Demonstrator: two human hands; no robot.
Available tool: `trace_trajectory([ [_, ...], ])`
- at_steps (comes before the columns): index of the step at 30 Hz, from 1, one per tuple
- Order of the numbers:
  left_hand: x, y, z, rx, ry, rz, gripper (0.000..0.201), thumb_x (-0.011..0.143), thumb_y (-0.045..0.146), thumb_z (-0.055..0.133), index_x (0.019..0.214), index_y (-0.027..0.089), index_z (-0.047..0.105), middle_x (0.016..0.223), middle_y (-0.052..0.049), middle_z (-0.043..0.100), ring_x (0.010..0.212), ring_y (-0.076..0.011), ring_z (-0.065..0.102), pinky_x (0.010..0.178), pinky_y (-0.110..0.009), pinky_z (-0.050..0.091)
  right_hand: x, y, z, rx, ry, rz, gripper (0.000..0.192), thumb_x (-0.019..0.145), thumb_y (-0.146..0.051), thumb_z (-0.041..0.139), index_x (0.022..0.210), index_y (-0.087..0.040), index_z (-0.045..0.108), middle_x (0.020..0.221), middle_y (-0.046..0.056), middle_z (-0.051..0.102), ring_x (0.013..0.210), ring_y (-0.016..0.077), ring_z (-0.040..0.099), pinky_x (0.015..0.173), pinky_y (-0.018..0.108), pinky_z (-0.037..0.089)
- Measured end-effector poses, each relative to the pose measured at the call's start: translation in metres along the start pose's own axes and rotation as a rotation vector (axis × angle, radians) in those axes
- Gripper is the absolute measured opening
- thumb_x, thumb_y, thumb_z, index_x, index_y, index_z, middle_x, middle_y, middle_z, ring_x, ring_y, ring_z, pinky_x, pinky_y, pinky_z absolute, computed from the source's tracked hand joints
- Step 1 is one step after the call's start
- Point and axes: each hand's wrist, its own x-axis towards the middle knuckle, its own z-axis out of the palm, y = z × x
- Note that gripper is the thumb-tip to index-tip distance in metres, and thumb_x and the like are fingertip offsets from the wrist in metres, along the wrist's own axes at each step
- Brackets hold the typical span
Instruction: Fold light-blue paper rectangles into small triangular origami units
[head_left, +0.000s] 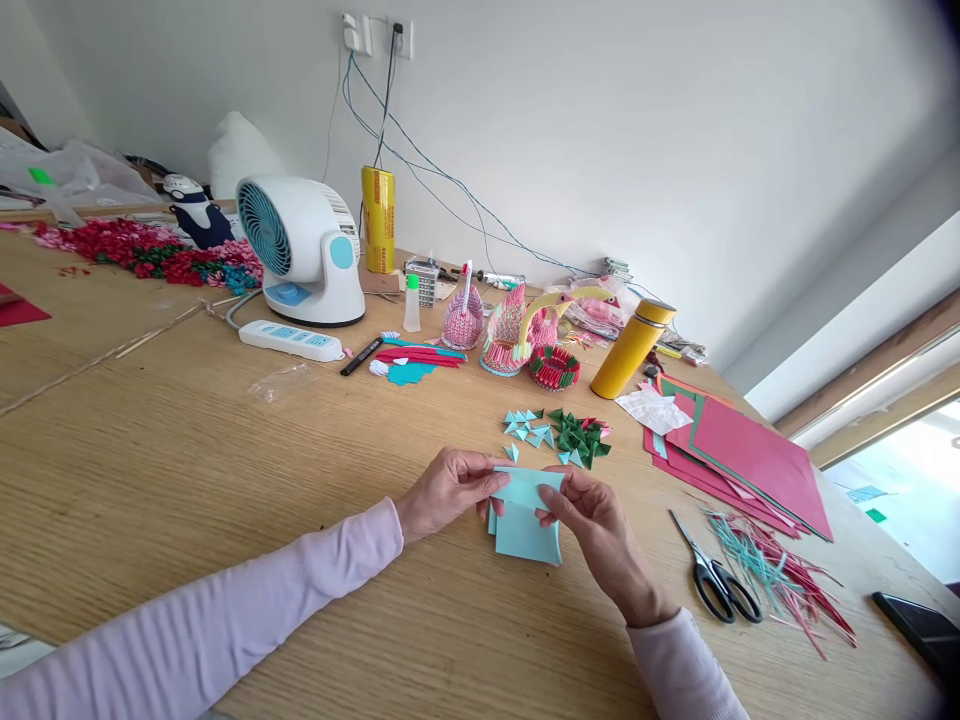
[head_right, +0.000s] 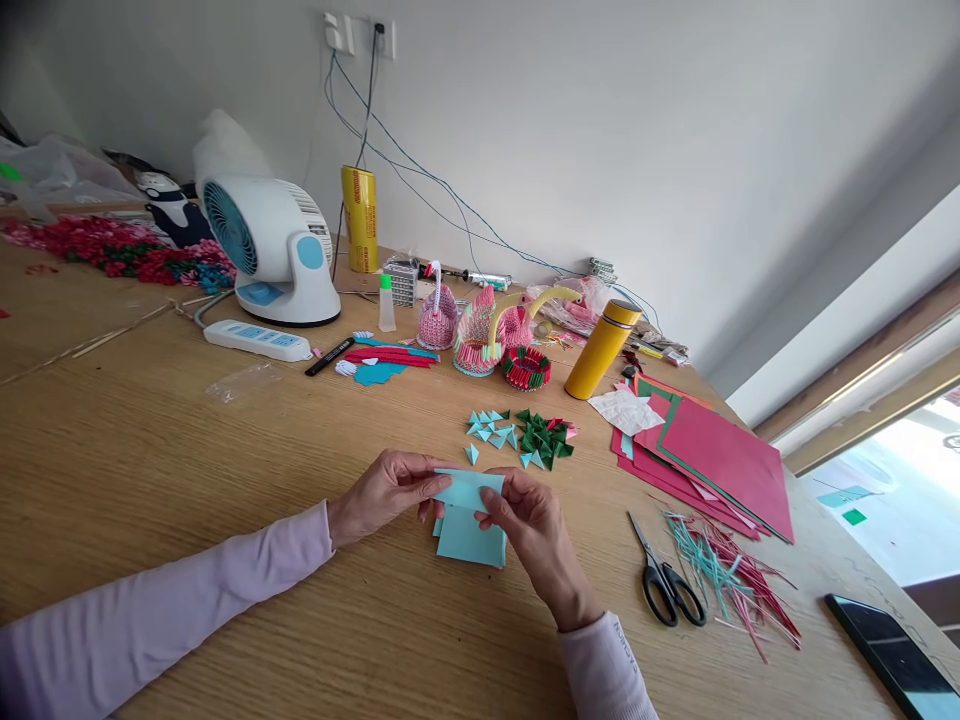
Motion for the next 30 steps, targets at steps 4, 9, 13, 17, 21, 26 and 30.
trace_trajectory([
  [4, 0.0, -0.001, 0.002, -0.099, -0.019, 0.047, 0.037, 0.077, 0.039, 0.069, 0.101, 0.01, 0.071, 0.07, -0.005, 0.07, 0.061, -0.0152, 0.066, 0.051, -0.023, 0.051, -0.001, 0.0, 0.002, 0.216, 0.079, 0.011, 0.016, 0.078, -0.034, 0.072, 0.087, -0.02, 0.07, 0.067, -0.002, 0.062, 0.062, 0.0112, 0.058, 0.061, 0.022, 0.048],
  [9, -0.001, 0.001, 0.001, -0.192, -0.001, 0.017, 0.031, 0.077, 0.035, 0.07, 0.094, 0.009, 0.071, 0.072, -0.006, 0.07, 0.066, -0.0176, 0.068, 0.055, -0.025, 0.054, -0.002, -0.001, 0.001, 0.268, 0.064, -0.004, 0.01, 0.081, -0.028, 0.069, 0.075, -0.02, 0.07, 0.065, -0.001, 0.062, 0.065, 0.0106, 0.057, 0.065, 0.021, 0.045],
  [13, -0.002, 0.003, -0.001, -0.306, -0.041, -0.071, 0.022, 0.079, 0.032, 0.066, 0.083, 0.011, 0.063, 0.067, -0.006, 0.069, 0.067, -0.0194, 0.069, 0.056, -0.025, 0.053, -0.002, 0.0, -0.001, 0.159, 0.04, -0.037, 0.011, 0.084, -0.025, 0.064, 0.076, -0.02, 0.069, 0.067, -0.001, 0.063, 0.068, 0.0117, 0.058, 0.068, 0.022, 0.044],
  [17, -0.001, 0.005, 0.0, -0.347, -0.075, -0.198, 0.031, 0.083, 0.042, 0.061, 0.096, 0.014, 0.058, 0.068, -0.005, 0.069, 0.059, -0.0176, 0.068, 0.046, -0.021, 0.046, -0.002, 0.004, -0.003, 0.116, 0.001, -0.02, 0.011, 0.085, -0.026, 0.063, 0.077, -0.02, 0.068, 0.068, -0.001, 0.062, 0.068, 0.0126, 0.058, 0.068, 0.023, 0.043],
  [21, -0.002, 0.006, 0.002, -0.227, -0.074, -0.293, 0.035, 0.076, 0.039, 0.071, 0.092, 0.009, 0.063, 0.08, -0.009, 0.072, 0.056, -0.0111, 0.064, 0.042, -0.016, 0.037, -0.003, 0.005, -0.006, 0.101, -0.018, -0.007, 0.013, 0.087, -0.028, 0.061, 0.08, -0.02, 0.068, 0.072, 0.0, 0.061, 0.069, 0.0134, 0.058, 0.07, 0.025, 0.044],
  [26, -0.001, 0.007, 0.002, -0.399, -0.026, -0.381, 0.033, 0.072, 0.028, 0.077, 0.097, 0.011, 0.063, 0.076, -0.005, 0.07, 0.056, -0.0061, 0.061, 0.043, -0.013, 0.037, -0.004, -0.002, -0.008, -0.047, -0.073, -0.093, 0.019, 0.089, -0.028, 0.057, 0.105, -0.024, 0.066, 0.1, 0.005, 0.064, 0.089, 0.0186, 0.06, 0.076, 0.029, 0.047],
  [30, -0.002, 0.007, 0.003, -0.472, -0.024, -0.393, 0.031, 0.073, 0.031, 0.076, 0.094, 0.013, 0.061, 0.072, -0.002, 0.068, 0.052, -0.0051, 0.059, 0.041, -0.012, 0.038, -0.001, 0.0, -0.002, -0.267, -0.008, -0.279, 0.015, 0.083, -0.029, 0.066, 0.096, -0.023, 0.069, 0.104, 0.008, 0.063, 0.096, 0.0213, 0.06, 0.073, 0.029, 0.049],
])
